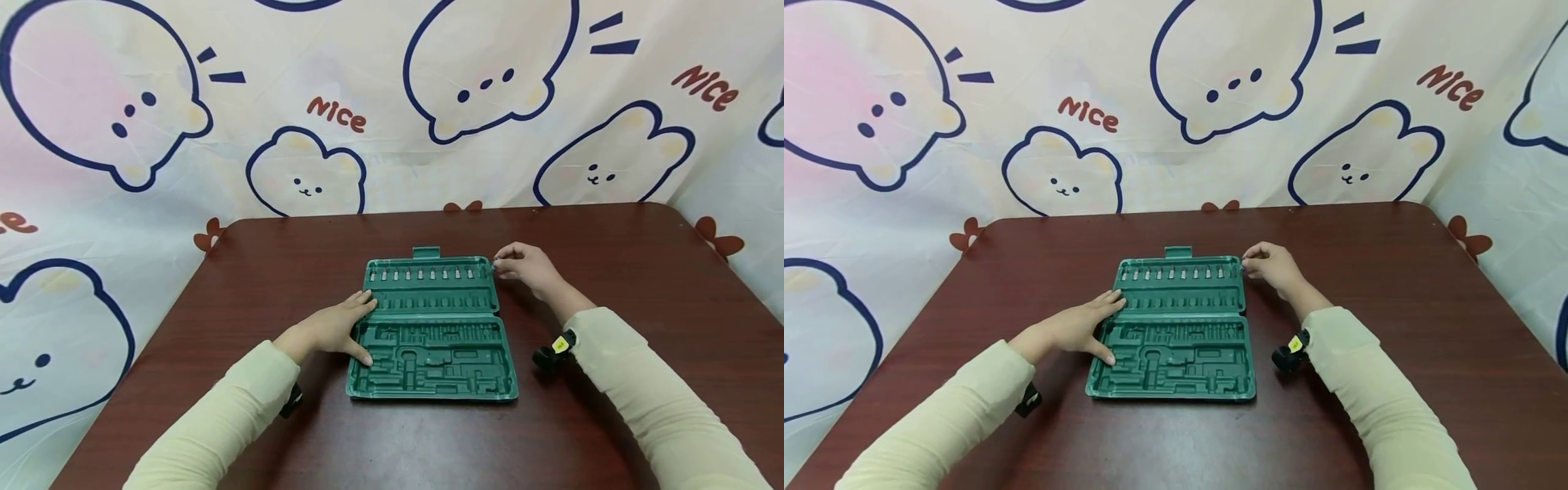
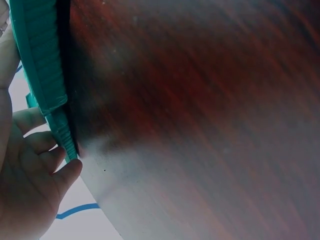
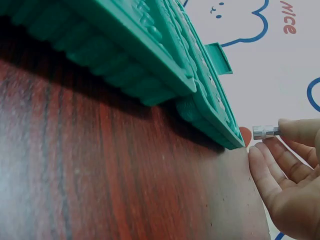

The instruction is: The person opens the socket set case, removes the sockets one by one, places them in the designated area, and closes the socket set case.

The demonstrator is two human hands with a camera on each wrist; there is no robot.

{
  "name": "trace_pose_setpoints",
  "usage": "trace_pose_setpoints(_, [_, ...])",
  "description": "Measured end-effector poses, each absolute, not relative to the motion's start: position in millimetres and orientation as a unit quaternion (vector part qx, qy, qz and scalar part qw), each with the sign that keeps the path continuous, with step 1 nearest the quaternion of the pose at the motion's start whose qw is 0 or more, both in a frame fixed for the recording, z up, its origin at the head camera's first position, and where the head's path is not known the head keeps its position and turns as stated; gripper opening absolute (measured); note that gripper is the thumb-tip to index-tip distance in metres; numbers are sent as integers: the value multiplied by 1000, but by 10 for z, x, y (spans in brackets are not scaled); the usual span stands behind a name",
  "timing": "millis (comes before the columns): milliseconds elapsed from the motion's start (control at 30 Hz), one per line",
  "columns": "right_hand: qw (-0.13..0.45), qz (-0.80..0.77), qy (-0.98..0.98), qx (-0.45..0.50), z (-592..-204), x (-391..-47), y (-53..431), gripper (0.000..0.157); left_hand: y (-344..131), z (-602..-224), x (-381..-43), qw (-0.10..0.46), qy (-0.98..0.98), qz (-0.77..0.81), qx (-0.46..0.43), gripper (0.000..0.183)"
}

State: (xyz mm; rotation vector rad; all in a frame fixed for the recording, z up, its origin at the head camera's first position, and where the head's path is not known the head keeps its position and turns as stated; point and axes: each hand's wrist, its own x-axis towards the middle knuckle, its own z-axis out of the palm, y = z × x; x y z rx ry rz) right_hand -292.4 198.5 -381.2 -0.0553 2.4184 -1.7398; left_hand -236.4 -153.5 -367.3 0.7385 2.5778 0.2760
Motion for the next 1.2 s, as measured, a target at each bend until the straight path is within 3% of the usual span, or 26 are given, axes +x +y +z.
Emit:
trace_pose_setpoints(267, [82,-578,812,-7,-3838,-2855,2116,33,-1542,-3683,-2364,222,932,105,267,103])
trace_pose_setpoints(1200, [127,-539,832,-10,-3862,-2651,2409,25,-1535,-3701,-2352,217,934,112,262,105])
